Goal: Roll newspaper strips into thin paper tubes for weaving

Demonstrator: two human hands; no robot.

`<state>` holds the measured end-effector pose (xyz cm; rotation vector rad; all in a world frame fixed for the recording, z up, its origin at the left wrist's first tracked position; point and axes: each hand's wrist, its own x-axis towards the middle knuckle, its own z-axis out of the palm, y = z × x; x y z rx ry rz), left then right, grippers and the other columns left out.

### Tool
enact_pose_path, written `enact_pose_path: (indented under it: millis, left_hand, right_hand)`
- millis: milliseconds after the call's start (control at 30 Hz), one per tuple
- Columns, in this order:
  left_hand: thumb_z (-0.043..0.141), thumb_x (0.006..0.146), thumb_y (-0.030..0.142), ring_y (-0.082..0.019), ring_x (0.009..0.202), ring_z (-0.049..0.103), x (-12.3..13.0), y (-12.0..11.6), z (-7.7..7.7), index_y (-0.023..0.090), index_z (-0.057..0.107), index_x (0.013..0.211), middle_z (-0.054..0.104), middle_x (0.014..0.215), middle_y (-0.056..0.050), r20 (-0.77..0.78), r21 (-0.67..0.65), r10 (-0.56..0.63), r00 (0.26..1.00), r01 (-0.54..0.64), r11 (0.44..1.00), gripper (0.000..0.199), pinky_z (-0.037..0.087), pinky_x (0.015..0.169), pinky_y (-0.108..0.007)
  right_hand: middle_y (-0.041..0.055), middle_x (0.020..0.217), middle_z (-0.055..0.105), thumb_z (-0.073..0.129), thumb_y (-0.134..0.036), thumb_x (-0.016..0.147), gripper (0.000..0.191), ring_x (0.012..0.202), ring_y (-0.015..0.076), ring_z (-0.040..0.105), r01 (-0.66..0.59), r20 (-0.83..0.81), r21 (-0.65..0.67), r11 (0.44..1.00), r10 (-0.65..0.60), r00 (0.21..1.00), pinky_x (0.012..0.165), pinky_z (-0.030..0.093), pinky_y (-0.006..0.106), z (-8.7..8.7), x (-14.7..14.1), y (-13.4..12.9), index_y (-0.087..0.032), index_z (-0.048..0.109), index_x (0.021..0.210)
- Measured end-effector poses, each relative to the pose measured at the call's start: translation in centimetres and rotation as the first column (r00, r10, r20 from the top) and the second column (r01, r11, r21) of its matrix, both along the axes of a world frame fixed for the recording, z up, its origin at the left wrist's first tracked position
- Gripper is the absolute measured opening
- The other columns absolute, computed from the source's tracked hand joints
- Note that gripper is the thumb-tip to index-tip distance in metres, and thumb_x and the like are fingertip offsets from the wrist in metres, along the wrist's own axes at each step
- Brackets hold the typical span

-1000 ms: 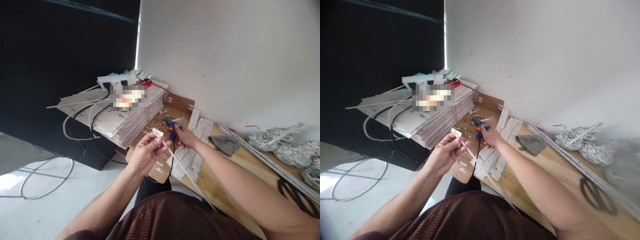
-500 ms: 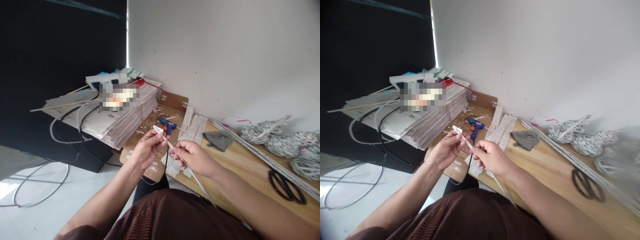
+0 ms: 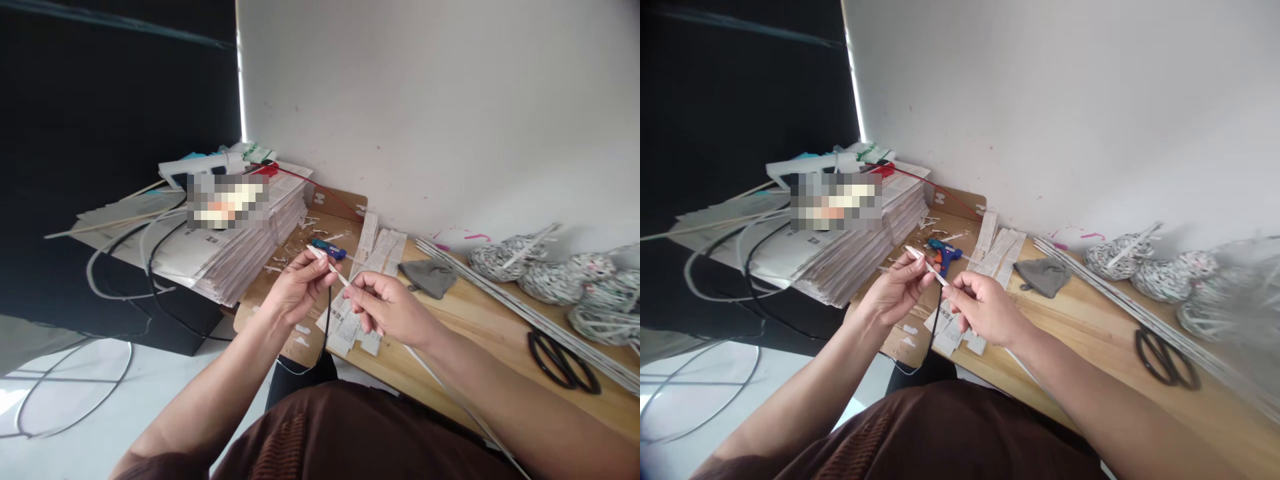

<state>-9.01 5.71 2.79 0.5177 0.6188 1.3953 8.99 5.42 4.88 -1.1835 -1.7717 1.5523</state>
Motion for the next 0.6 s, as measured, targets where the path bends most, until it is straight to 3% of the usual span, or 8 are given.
enact_pose_path:
  millis: [167, 233, 333, 400, 433, 500, 567, 600]
  left_hand:
    - [0.067, 0.077, 0.002, -0.012, 0.075, 0.07, 0.8, -0.5, -0.5, 0.012, 0.065, 0.076, 0.068, 0.076, -0.002, 0.015, -0.037, -0.027, 1.0, 0.028, 0.999, 0.011, 0.058, 0.064, -0.015]
    - [0.067, 0.077, 0.001, -0.012, 0.074, 0.07, 1.0, -0.6, -0.7, 0.013, 0.066, 0.077, 0.068, 0.076, -0.002, 0.023, -0.057, -0.039, 0.999, 0.04, 0.998, 0.011, 0.059, 0.064, -0.015]
    - [0.067, 0.076, 0.001, -0.011, 0.074, 0.07, 1.3, -0.7, -0.9, 0.012, 0.066, 0.077, 0.067, 0.076, -0.002, 0.013, -0.07, -0.052, 0.999, 0.052, 0.996, 0.011, 0.058, 0.063, -0.015]
    - [0.069, 0.076, 0.002, -0.011, 0.072, 0.07, 1.5, -0.7, -1.1, 0.012, 0.066, 0.077, 0.067, 0.076, -0.002, -0.002, -0.086, -0.047, 0.999, 0.047, 0.995, 0.01, 0.058, 0.063, -0.014]
    - [0.069, 0.075, 0.002, -0.011, 0.072, 0.07, 1.6, -0.6, -1.2, 0.012, 0.066, 0.076, 0.067, 0.076, -0.002, -0.007, -0.098, -0.041, 0.999, 0.04, 0.994, 0.01, 0.058, 0.062, -0.014]
    - [0.07, 0.074, 0.002, -0.012, 0.072, 0.07, 1.9, -0.5, -1.4, 0.011, 0.066, 0.075, 0.068, 0.077, -0.003, -0.008, -0.12, -0.025, 1.0, 0.024, 0.993, 0.01, 0.058, 0.062, -0.015]
    - [0.07, 0.075, 0.003, -0.013, 0.074, 0.071, 2.1, -0.4, -1.6, 0.011, 0.067, 0.075, 0.069, 0.079, -0.004, -0.005, -0.132, -0.017, 1.0, 0.016, 0.991, 0.009, 0.059, 0.062, -0.015]
    - [0.07, 0.075, 0.003, -0.013, 0.075, 0.071, 2.2, -0.4, -1.6, 0.011, 0.067, 0.075, 0.069, 0.08, -0.005, -0.006, -0.135, -0.02, 1.0, 0.019, 0.991, 0.008, 0.059, 0.062, -0.016]
  right_hand:
    - [-0.0028, 0.068, 0.054, 0.056, -0.053, 0.087, 0.036, 0.042, 0.0052, 0.052, -0.009, 0.014, -0.061, 0.998, 0.01, 1.0, 0.033, 0.036, 0.015, -0.4, 1.0, -0.4, -0.017, 0.059, 0.087]
    - [-0.0034, 0.066, 0.053, 0.057, -0.053, 0.086, 0.037, 0.041, 0.0049, 0.051, -0.042, -0.053, -0.152, 0.988, 0.035, 0.998, 0.033, 0.036, 0.015, -0.6, 1.3, -0.4, -0.016, 0.059, 0.086]
    - [-0.0042, 0.064, 0.051, 0.057, -0.054, 0.086, 0.038, 0.039, 0.0051, 0.048, -0.141, -0.178, -0.353, 0.925, 0.081, 0.981, 0.031, 0.033, 0.015, -0.9, 1.8, -0.3, -0.017, 0.057, 0.085]
    - [-0.0039, 0.064, 0.051, 0.055, -0.056, 0.087, 0.039, 0.04, 0.0063, 0.048, -0.153, -0.167, -0.375, 0.914, 0.096, 0.981, 0.032, 0.033, 0.017, -1.3, 2.2, -0.5, -0.017, 0.057, 0.086]
    - [-0.0037, 0.063, 0.051, 0.055, -0.056, 0.087, 0.039, 0.041, 0.007, 0.049, -0.118, -0.112, -0.312, 0.943, 0.087, 0.99, 0.034, 0.034, 0.018, -1.5, 2.4, -0.7, -0.018, 0.057, 0.085]
    - [-0.0034, 0.061, 0.052, 0.057, -0.053, 0.086, 0.035, 0.046, 0.0082, 0.05, -0.015, 0.042, -0.033, 0.999, 0.016, 0.999, 0.041, 0.037, 0.02, -1.8, 2.7, -1.2, -0.019, 0.056, 0.079]
    - [-0.0033, 0.057, 0.05, 0.058, -0.048, 0.088, 0.033, 0.049, 0.009, 0.048, 0.039, 0.152, 0.259, 0.965, -0.08, 0.985, 0.048, 0.037, 0.022, -2.1, 3.2, -1.6, -0.019, 0.056, 0.072]
    - [-0.0031, 0.056, 0.05, 0.056, -0.047, 0.09, 0.033, 0.05, 0.0094, 0.047, 0.041, 0.18, 0.329, 0.943, -0.105, 0.978, 0.05, 0.037, 0.022, -2.2, 3.4, -1.8, -0.02, 0.057, 0.071]
